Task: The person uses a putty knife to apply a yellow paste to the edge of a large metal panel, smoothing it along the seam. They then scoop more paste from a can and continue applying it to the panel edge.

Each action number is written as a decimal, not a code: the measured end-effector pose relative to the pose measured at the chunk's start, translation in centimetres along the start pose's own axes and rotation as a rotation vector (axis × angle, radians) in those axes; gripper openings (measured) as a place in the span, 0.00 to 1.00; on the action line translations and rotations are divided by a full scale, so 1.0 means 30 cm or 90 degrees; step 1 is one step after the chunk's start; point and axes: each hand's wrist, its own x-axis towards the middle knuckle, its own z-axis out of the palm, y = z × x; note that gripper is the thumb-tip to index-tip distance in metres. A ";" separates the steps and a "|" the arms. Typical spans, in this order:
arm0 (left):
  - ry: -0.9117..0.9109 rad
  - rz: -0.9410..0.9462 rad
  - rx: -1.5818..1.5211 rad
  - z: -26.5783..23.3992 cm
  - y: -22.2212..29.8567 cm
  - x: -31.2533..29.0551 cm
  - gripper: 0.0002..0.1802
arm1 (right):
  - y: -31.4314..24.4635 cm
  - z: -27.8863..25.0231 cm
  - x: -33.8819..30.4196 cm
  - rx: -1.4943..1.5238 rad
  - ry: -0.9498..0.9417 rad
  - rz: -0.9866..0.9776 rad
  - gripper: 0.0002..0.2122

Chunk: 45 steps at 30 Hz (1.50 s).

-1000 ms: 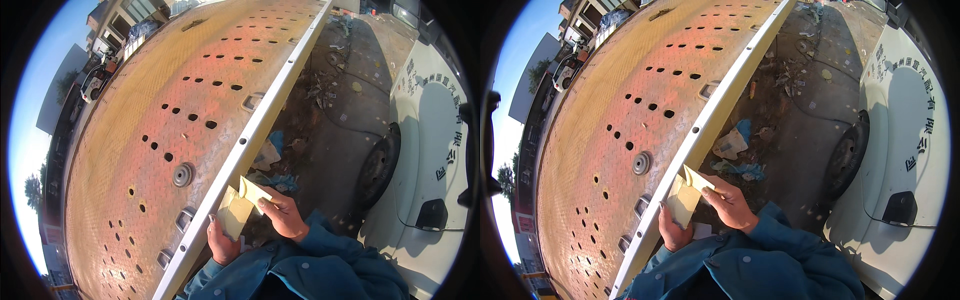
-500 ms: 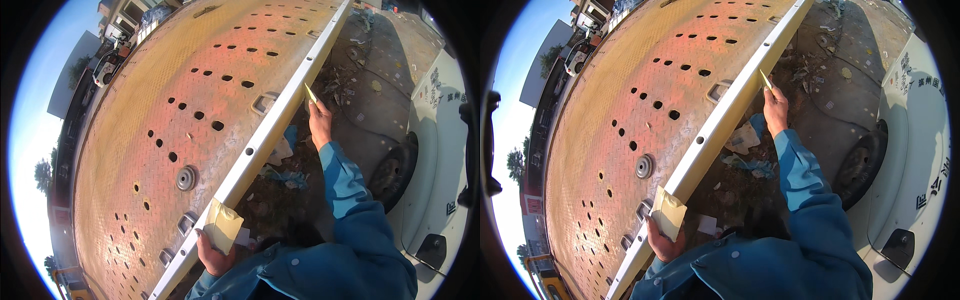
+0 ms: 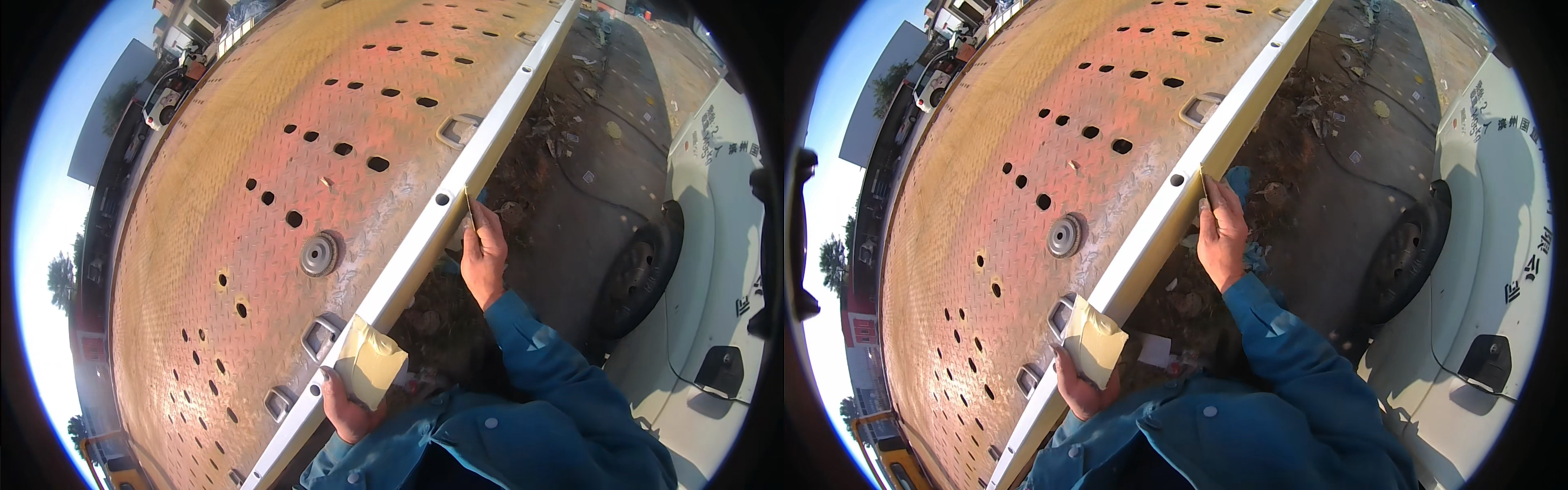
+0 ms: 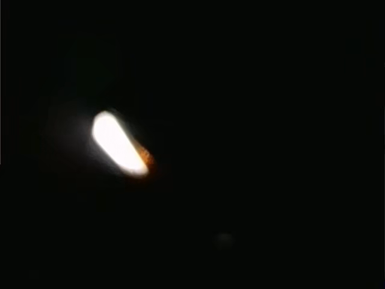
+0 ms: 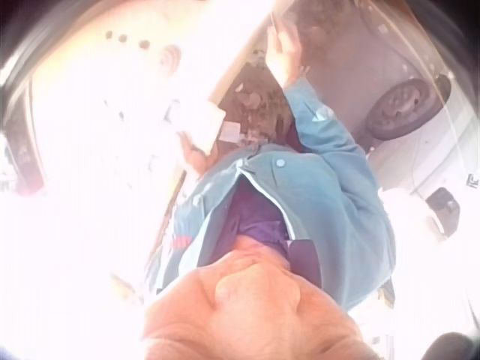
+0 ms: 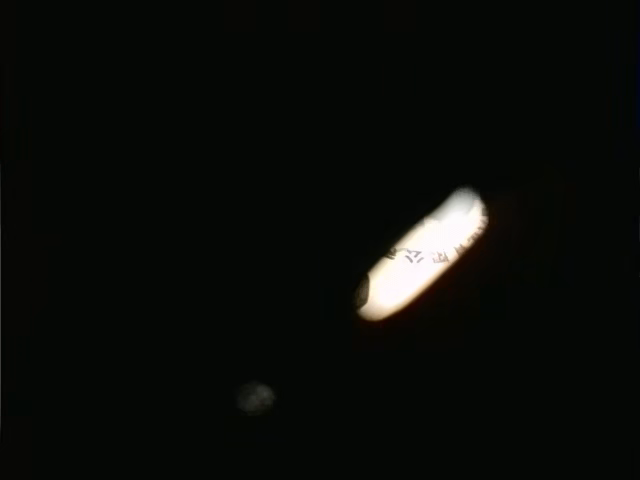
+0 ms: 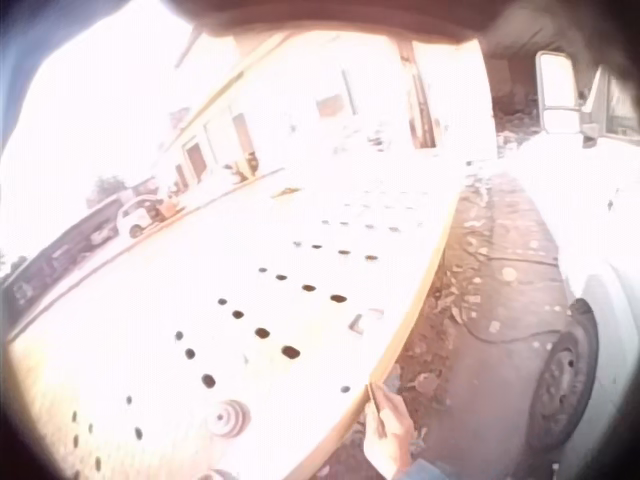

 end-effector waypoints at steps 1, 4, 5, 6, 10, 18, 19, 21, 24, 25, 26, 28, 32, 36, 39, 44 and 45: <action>0.011 0.001 -0.011 -0.039 0.008 0.001 0.38 | -0.036 0.016 -0.054 0.007 -0.005 -0.003 0.19; 0.014 0.002 -0.025 -0.139 0.053 -0.021 0.36 | -0.154 0.074 -0.206 0.014 -0.006 0.000 0.20; 0.010 0.001 -0.026 -0.171 0.069 -0.031 0.35 | -0.176 0.094 -0.260 0.007 -0.013 0.012 0.20; 0.005 -0.003 -0.033 -0.208 0.081 -0.040 0.35 | -0.206 0.107 -0.315 0.006 -0.017 0.013 0.21; -0.070 -0.015 -0.049 -0.372 0.120 -0.068 0.34 | -0.323 0.155 -0.540 0.025 -0.039 0.012 0.24; -0.121 -0.058 -0.005 -0.393 0.157 -0.127 0.31 | -0.615 -0.043 -0.707 0.228 -0.210 0.197 0.17; -0.166 -0.063 0.027 -0.379 0.170 -0.135 0.31 | -0.654 -0.086 -0.692 0.298 -0.210 0.230 0.17; -0.197 -0.089 0.017 -0.410 0.136 -0.125 0.31 | -0.768 -0.159 -0.650 0.378 -0.253 0.271 0.19; -0.200 -0.087 -0.005 -0.347 0.137 -0.143 0.31 | -0.853 -0.189 -0.618 0.321 -0.328 0.085 0.19; -0.189 -0.078 -0.012 -0.321 0.146 -0.145 0.31 | -0.839 -0.181 -0.620 0.239 -0.338 -0.005 0.19; -0.183 -0.078 -0.027 -0.313 0.155 -0.139 0.31 | -0.834 -0.166 -0.632 0.209 -0.355 -0.016 0.17; -0.165 -0.072 -0.058 -0.308 0.175 -0.121 0.30 | -0.776 -0.190 -0.646 0.106 -0.424 -0.038 0.15; -0.143 0.139 0.258 -0.376 0.127 -0.093 0.26 | -0.773 -0.227 -0.558 -0.008 -0.231 -0.062 0.14; -0.125 0.260 0.412 -0.382 0.088 -0.106 0.26 | -0.836 -0.209 -0.487 -0.103 -0.282 -0.280 0.22; -0.120 0.199 0.220 -0.227 0.106 -0.139 0.31 | -0.818 -0.182 -0.552 -0.086 -0.348 -0.299 0.26; -0.043 0.353 0.470 -0.266 0.145 -0.098 0.27 | -0.689 -0.261 -0.554 0.008 -0.566 -0.219 0.27; 0.039 0.461 0.646 -0.304 0.135 -0.093 0.25 | -0.615 -0.250 -0.549 0.049 -0.487 -0.178 0.26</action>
